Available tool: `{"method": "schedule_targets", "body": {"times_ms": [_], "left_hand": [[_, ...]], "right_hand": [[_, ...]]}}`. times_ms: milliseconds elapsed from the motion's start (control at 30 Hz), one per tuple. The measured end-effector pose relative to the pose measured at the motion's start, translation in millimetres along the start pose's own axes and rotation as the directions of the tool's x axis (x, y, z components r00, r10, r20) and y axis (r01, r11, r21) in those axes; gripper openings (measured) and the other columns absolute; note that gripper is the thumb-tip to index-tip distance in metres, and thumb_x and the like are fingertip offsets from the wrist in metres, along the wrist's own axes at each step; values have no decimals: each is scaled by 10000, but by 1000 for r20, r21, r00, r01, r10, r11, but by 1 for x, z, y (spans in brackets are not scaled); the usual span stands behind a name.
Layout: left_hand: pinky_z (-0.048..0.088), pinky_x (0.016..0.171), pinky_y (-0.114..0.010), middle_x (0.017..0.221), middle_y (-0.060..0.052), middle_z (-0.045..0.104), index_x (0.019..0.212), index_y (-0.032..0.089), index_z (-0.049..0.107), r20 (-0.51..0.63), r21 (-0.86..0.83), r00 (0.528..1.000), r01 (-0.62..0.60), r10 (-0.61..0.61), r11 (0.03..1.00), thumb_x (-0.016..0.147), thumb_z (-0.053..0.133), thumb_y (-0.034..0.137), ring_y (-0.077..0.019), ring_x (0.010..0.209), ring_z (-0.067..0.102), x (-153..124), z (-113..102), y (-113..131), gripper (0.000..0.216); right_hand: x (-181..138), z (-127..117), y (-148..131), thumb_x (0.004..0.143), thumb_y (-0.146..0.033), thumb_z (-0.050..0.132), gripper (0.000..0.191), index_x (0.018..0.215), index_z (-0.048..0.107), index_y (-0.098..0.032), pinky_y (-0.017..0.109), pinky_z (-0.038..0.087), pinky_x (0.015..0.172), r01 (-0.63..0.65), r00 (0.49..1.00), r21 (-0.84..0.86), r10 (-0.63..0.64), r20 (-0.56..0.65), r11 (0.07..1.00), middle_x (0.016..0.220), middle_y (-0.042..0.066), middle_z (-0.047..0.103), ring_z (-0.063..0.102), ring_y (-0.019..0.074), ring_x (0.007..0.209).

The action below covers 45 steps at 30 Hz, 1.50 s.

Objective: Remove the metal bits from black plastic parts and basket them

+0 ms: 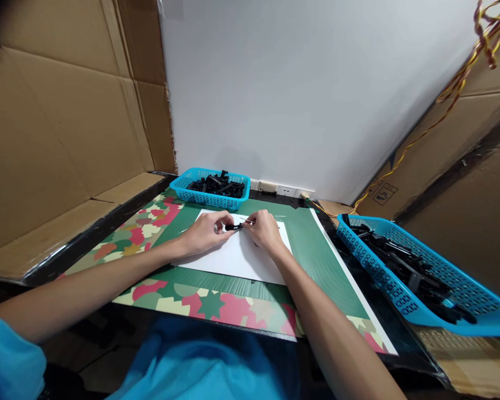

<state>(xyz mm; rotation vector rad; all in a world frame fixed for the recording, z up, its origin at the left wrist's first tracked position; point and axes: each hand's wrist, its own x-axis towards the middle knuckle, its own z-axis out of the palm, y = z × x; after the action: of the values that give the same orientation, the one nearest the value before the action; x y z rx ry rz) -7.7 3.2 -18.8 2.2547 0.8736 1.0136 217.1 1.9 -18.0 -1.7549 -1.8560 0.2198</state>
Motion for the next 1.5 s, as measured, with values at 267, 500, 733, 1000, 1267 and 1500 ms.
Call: {"method": "schedule_targets", "body": {"times_ms": [267,500,733,1000,1267,1500], "left_hand": [[465,679,-333,932,-56,769,1038,216,739,7,13,1000,2,-2,1000,877,710,260,-187,706,622,0,0,-1,169],[467,657,-336,910,-58,774,997,206,737,-5,2,1000,16,-16,1000,847,712,250,-187,681,623,0,1,0,159],[461,660,-331,907,-51,770,1005,217,740,-9,10,1000,7,-7,1000,865,714,238,-186,689,620,0,0,0,144],[454,661,-329,921,-55,774,1001,220,739,-22,17,1000,6,-6,1000,877,723,242,-190,712,630,1,1,-2,127],[459,674,-334,922,-65,777,991,211,736,-17,20,1000,10,-9,1000,884,730,239,-209,770,666,0,0,2,110],[472,695,-320,952,-39,782,1019,209,718,10,51,999,38,-38,998,901,723,248,-184,795,674,0,-2,3,124]], "right_hand": [[1,6,3,868,-277,757,143,868,834,-156,279,343,587,-10,1000,28,10,8,1000,820,121,772,608,194,671],[0,6,5,903,-410,716,293,853,827,-144,280,321,558,-12,1000,30,11,28,999,697,99,725,560,185,617],[0,8,6,903,-369,708,264,862,833,-140,281,328,568,34,999,25,-34,-1,999,764,113,760,572,191,650],[1,9,5,889,-363,750,232,861,837,-150,285,331,569,4,1000,28,-4,-21,1000,770,117,769,592,192,643],[2,12,6,874,-367,760,227,818,821,-155,287,328,567,2,998,38,1,-63,999,753,105,765,590,183,625],[1,13,9,883,-368,730,259,778,806,-143,287,358,591,93,994,76,-89,-61,993,756,97,771,624,192,666]]}}
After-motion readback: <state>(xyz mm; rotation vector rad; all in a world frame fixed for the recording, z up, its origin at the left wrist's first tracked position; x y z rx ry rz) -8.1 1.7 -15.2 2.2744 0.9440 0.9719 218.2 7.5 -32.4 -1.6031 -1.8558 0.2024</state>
